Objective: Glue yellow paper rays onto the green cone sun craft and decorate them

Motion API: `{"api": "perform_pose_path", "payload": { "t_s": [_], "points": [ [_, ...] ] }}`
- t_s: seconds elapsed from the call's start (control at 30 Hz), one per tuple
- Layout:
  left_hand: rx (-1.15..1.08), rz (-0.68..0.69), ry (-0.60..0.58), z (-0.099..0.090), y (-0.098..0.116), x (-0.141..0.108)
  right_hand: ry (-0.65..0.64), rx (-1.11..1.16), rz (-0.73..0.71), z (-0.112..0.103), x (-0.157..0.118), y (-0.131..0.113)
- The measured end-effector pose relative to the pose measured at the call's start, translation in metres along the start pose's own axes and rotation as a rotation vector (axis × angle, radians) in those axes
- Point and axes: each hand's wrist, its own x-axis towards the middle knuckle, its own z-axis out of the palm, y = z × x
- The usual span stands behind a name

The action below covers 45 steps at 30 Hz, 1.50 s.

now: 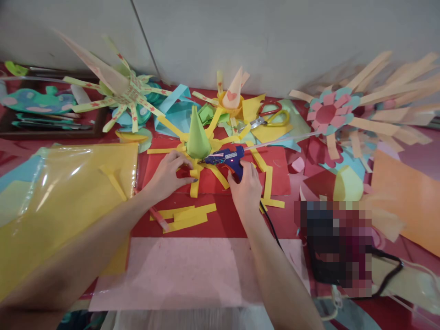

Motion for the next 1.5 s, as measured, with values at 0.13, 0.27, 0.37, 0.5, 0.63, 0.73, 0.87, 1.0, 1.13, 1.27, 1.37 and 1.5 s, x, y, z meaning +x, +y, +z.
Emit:
{"api": "perform_pose_path", "payload": {
  "t_s": [0.13, 0.27, 0.37, 0.5, 0.63, 0.73, 0.87, 1.0, 1.13, 1.27, 1.37, 1.5],
  "points": [
    [-0.003, -0.003, 0.006, -0.0001, -0.0001, -0.0003, 0.006, 0.002, 0.002, -0.0004, 0.0002, -0.0003],
    [0.001, -0.004, 0.004, -0.001, 0.0009, -0.0005, -0.005, 0.012, 0.011, -0.001, 0.0002, 0.0003],
    [0.003, -0.005, 0.005, -0.0016, 0.0021, -0.0002, -0.01, 0.018, 0.014, -0.0016, 0.0001, 0.0001],
    [0.009, -0.019, 0.004, -0.0017, 0.0028, -0.0002, -0.002, 0.015, 0.011, -0.0019, 0.0, -0.0007],
    [0.005, -0.028, 0.005, -0.0017, 0.0026, -0.0006, 0.005, 0.001, -0.004, -0.0024, 0.0004, 0.0006],
    [-0.015, -0.054, -0.008, -0.0026, 0.0039, -0.0007, 0.002, -0.013, -0.016, -0.0031, 0.001, 0.0028],
    [-0.049, -0.08, -0.01, -0.0039, 0.0062, -0.0008, -0.009, -0.024, -0.004, -0.0037, 0.0021, 0.0059],
    [-0.048, -0.063, 0.011, -0.0031, 0.0055, -0.0017, -0.008, -0.025, 0.018, -0.0034, 0.0025, 0.0073],
    [-0.073, -0.1, 0.023, -0.0011, 0.0039, -0.0021, 0.004, -0.02, -0.007, -0.0029, 0.0016, 0.006],
    [-0.088, -0.136, 0.026, -0.0006, 0.004, -0.0016, -0.012, -0.014, -0.005, -0.0028, 0.0011, 0.0054],
    [-0.062, -0.124, 0.015, -0.0009, 0.0042, -0.0008, -0.016, -0.016, 0.004, -0.0037, 0.0016, 0.0055],
    [-0.018, -0.088, -0.001, -0.0013, 0.0042, -0.0001, -0.03, -0.013, 0.002, -0.0053, 0.0023, 0.005]
  ]
}}
